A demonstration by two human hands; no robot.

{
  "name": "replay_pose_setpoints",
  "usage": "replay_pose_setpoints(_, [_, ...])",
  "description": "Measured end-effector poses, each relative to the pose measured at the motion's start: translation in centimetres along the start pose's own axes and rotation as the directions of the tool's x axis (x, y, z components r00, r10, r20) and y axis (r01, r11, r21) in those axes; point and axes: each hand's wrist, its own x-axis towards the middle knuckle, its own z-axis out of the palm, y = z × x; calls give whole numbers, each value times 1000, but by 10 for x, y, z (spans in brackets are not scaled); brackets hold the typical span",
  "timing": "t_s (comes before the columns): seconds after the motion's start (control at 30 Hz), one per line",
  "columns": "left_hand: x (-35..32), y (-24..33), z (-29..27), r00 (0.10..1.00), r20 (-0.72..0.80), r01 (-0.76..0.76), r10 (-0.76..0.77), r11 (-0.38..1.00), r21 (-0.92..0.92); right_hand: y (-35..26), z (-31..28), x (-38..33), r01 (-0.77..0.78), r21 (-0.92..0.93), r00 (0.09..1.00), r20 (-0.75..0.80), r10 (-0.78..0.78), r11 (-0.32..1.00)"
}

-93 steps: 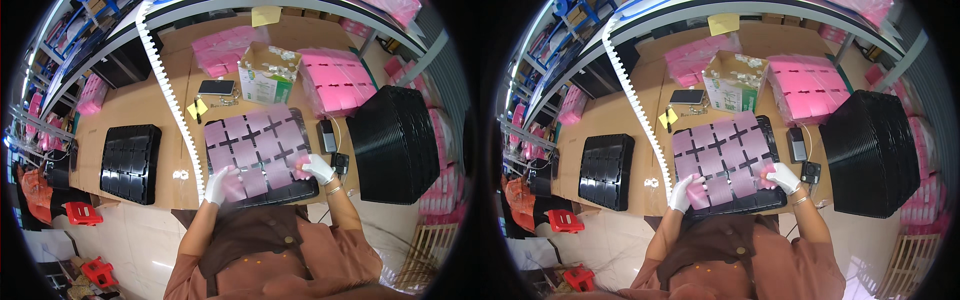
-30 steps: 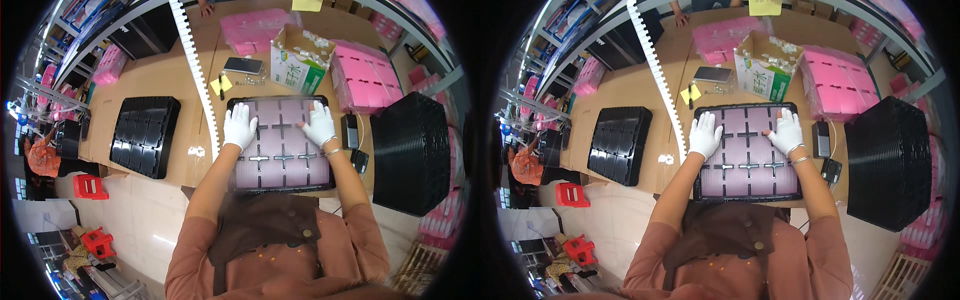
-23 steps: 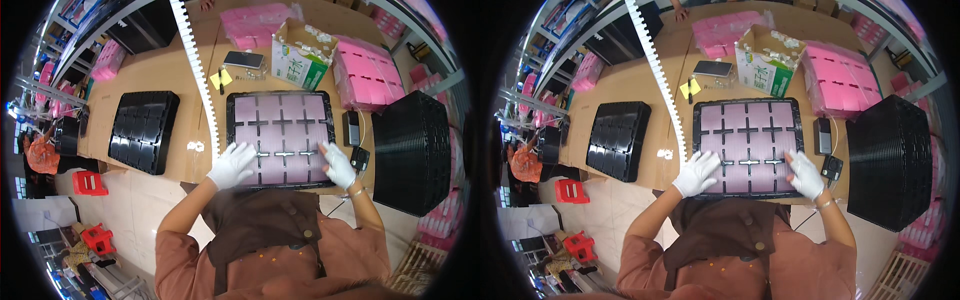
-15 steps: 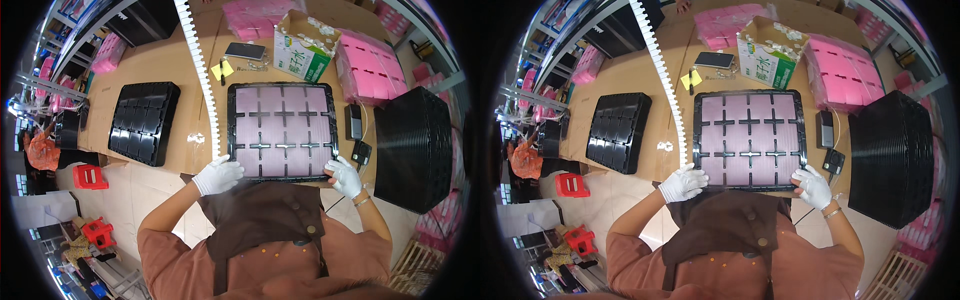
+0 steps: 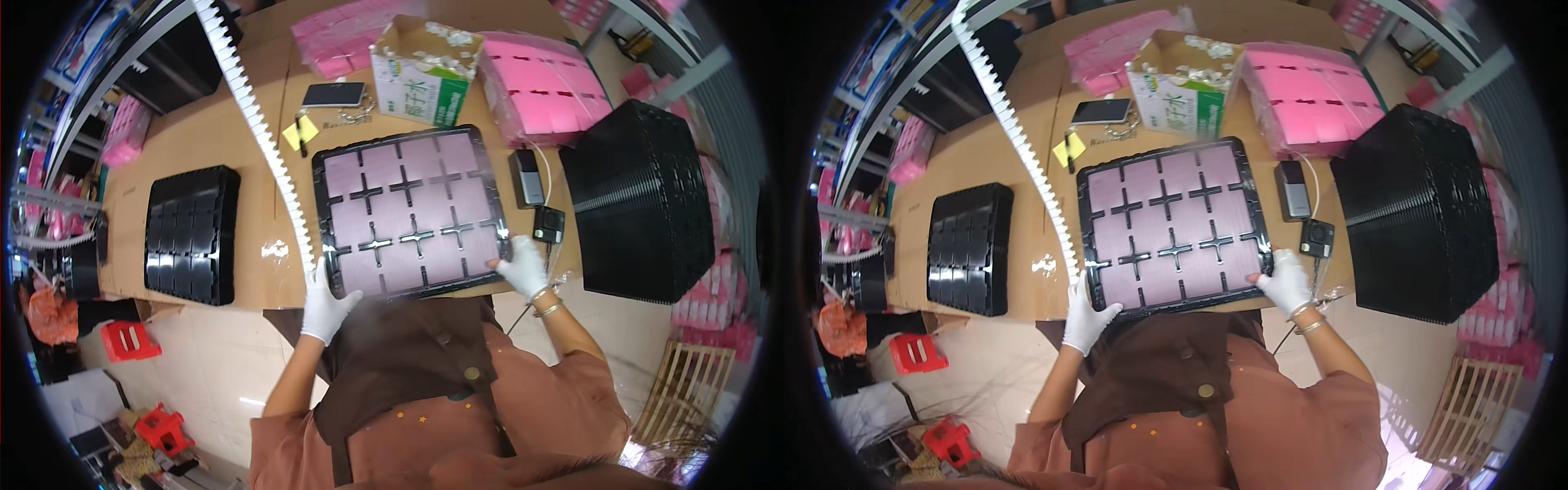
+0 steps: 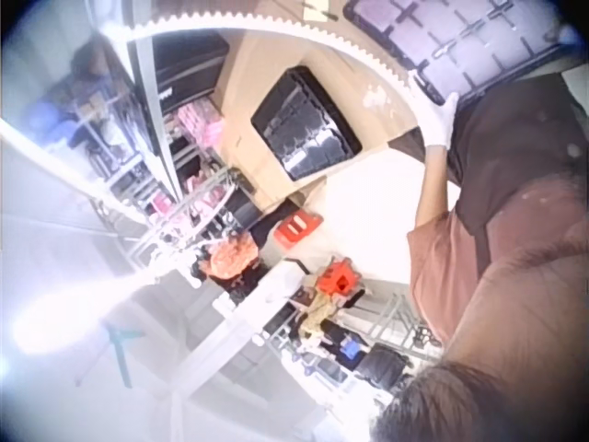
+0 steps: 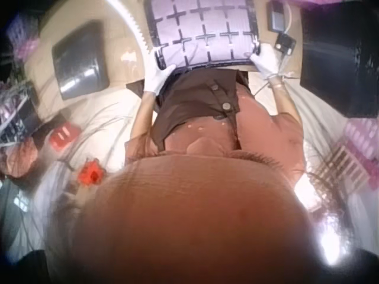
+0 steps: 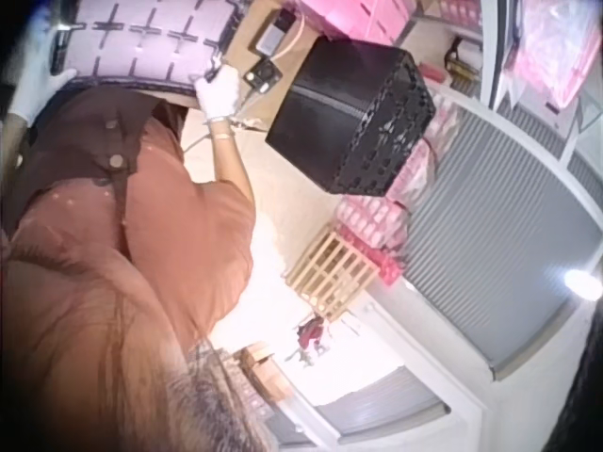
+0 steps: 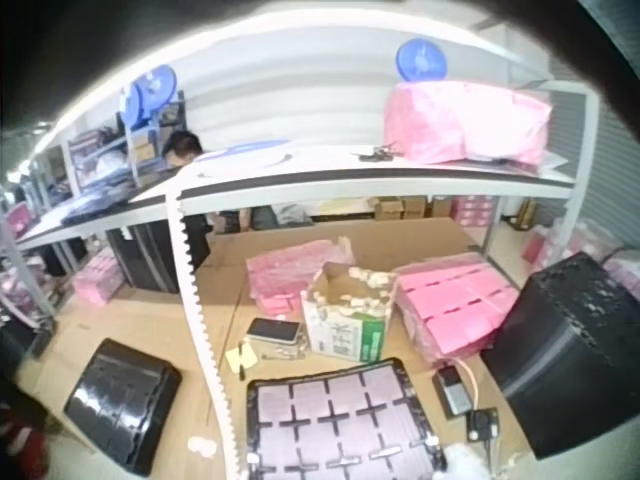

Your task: The person applies adhesive stickers from a strip onto black plastic trays, presses pink foam sheets into the trays, and stacks the trays on the table.

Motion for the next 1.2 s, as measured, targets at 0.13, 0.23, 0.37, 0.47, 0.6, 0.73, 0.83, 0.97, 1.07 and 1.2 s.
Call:
replay_pose_setpoints(0.13, [7,-3,18,984,-170,55,-43,996,68,0,24,-2,-33,22,990,-135,36,999])
replay_pose_setpoints(0.23, [6,-7,26,969,-229,101,-90,994,41,6,36,-2,57,17,955,-291,-50,998])
replay_pose_setpoints(0.37, [-10,2,12,948,-277,110,-159,977,-184,21,32,-15,180,95,901,-416,-125,979])
replay_pose_setpoints(0.47, [-33,20,-44,912,-304,11,-277,755,-655,-24,-7,-23,280,349,905,-407,-124,894])
replay_pose_setpoints(0.6, [-92,-3,-151,669,-682,-366,-296,667,-649,-106,-29,-6,530,572,840,-255,-478,626])
replay_pose_setpoints(0.73, [-154,4,-222,252,-955,-599,-157,750,-281,-169,12,33,452,676,785,9,-620,582])
replay_pose_setpoints(0.83, [-145,-14,-229,46,-998,-145,-51,988,-57,-204,72,66,366,726,730,165,-664,582])
replay_pose_setpoints(0.97, [-52,-42,-222,293,-739,165,607,729,664,-275,133,99,-143,906,764,357,-538,398])
replay_pose_setpoints(1.07, [-1,-113,-191,513,-637,363,576,526,769,-300,166,118,-438,849,703,528,-476,295])
replay_pose_setpoints(1.2, [21,-174,-141,669,-677,364,307,658,659,-307,177,109,-414,822,665,566,-487,391])
